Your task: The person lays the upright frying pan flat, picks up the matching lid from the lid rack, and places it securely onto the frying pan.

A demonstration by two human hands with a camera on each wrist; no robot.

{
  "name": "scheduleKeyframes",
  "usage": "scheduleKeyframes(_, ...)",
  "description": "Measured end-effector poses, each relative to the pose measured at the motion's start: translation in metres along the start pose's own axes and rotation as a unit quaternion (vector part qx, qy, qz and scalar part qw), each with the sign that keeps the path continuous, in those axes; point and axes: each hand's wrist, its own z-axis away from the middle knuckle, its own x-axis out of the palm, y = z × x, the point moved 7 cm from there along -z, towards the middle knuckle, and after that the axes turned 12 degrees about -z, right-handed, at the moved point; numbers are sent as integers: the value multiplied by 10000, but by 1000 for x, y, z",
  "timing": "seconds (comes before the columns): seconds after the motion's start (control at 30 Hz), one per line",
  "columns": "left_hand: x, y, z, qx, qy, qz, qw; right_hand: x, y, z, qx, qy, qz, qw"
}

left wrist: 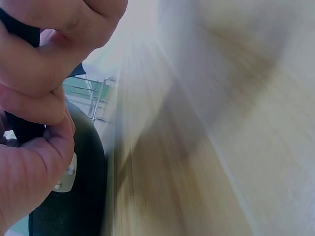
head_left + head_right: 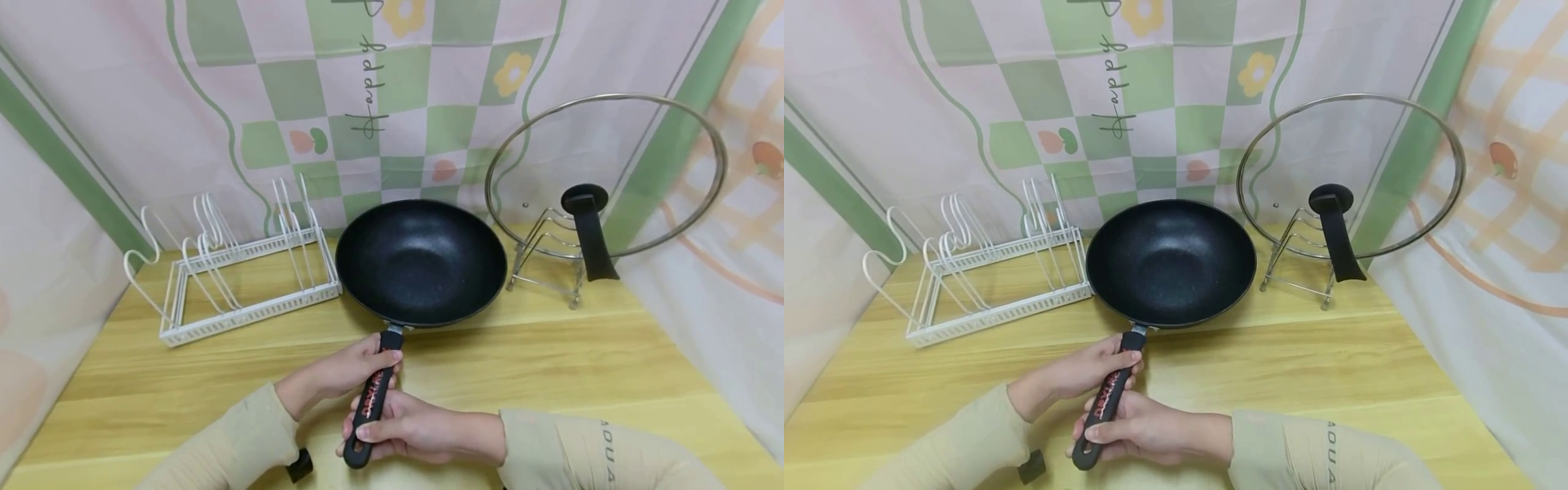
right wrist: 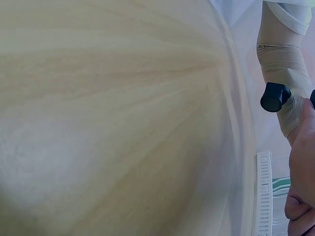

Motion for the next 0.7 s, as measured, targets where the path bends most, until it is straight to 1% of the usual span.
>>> scheduleKeyframes(0.2,0,0,-2,36,-28,48,10000,0,0,0,-43,-40,-61,10000)
scheduleKeyframes(0.4,-2,0,-4,-173,140,50,9997,0,-2,-1,-63,-77,-82,9999)
scheduleKeyframes(0.53,0,1,-5,-276,171,109,9994,-1,-2,1,-39,-80,-83,9999)
scheduleKeyframes(0.7,1,2,-5,-323,242,192,9990,-2,-2,2,12,-79,-85,9999)
